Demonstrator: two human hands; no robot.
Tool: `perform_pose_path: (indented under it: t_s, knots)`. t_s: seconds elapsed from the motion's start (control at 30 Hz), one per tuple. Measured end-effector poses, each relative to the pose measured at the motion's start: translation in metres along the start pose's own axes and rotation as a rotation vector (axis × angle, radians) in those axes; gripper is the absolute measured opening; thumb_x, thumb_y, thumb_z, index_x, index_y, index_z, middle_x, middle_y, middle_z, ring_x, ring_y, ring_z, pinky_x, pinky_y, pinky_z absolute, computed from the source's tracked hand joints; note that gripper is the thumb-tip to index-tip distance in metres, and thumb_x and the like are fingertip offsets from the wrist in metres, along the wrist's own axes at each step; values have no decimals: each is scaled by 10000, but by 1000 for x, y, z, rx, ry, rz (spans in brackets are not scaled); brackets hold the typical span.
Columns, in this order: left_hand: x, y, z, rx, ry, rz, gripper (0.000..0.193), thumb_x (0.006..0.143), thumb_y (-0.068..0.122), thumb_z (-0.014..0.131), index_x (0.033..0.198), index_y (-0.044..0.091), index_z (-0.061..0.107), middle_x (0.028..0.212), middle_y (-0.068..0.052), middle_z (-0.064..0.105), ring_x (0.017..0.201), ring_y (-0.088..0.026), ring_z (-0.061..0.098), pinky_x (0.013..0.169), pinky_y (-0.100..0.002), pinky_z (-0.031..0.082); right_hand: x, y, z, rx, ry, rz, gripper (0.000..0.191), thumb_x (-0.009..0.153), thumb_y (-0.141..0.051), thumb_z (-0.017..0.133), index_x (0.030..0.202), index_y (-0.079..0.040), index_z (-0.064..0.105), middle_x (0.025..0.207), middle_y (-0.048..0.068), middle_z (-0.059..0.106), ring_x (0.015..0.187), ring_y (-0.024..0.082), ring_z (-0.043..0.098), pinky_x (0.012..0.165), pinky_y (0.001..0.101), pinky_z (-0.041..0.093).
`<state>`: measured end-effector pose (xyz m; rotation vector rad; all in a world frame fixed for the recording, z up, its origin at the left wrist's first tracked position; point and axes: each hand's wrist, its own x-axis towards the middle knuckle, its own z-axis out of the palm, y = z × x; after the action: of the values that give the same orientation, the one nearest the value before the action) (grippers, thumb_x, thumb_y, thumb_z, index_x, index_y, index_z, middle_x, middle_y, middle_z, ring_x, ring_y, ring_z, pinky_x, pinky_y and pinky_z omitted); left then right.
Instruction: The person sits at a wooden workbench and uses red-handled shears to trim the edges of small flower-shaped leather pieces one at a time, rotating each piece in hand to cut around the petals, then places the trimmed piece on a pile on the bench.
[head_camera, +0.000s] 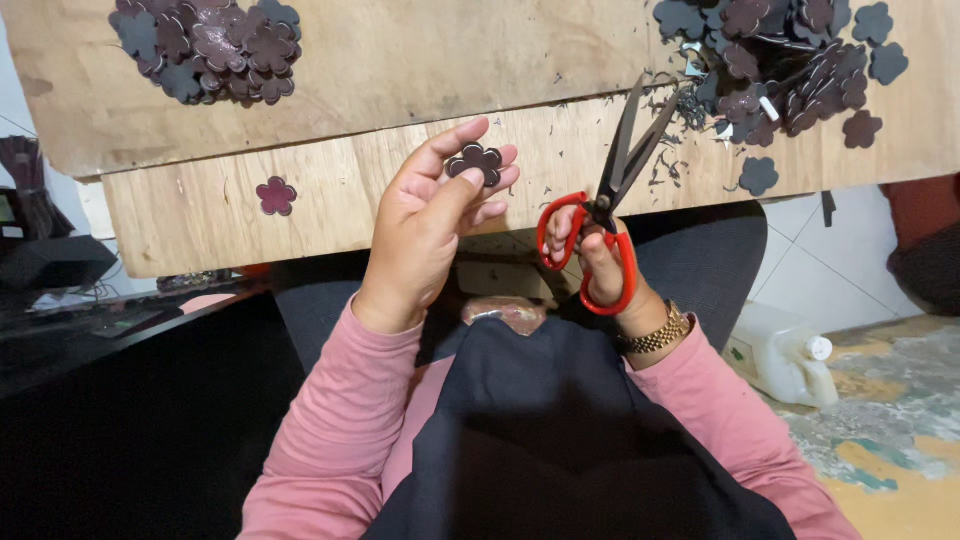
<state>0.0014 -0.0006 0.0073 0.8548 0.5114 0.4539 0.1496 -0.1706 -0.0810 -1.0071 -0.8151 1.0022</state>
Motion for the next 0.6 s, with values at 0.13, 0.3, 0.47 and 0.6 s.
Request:
perform_pose_path:
  t_s: [0.13,0.3,0.47,0.6]
  knots:
    - [2,5,-3,-171,-49,-77,502,1060,169,429,1532,-4,413,1429,-216,597,1275,-269,633,978,-366,577,0,3,-1,120,51,47,552,1018,-633,589,1074,-86,532,960,19,514,870,128,518,869,326,458]
    - [-3,10,-5,-268,-187,-61,611,1073,270,301,1632,27,270,1495,-260,539,1351,-318,579,1053,-433,532,0,1,-2,187,53,39,512,1039,-618,583,1063,-108,539,950,15,518,864,128,517,860,324,449]
    - [-5,11,-6,-303,-236,-72,643,1044,241,297,1645,22,232,1511,-285,518,1383,-332,558,1073,-426,527,0,-2,-2,165,69,26,507,1033,-611,593,1054,-108,541,938,11,520,855,125,514,864,325,451]
    - [-4,10,-8,-260,-257,-71,675,986,170,314,1634,1,225,1528,-310,492,1416,-372,535,1113,-454,516,0,-2,-1,166,82,25,468,1039,-575,611,1039,-112,543,911,10,523,830,124,513,828,318,450]
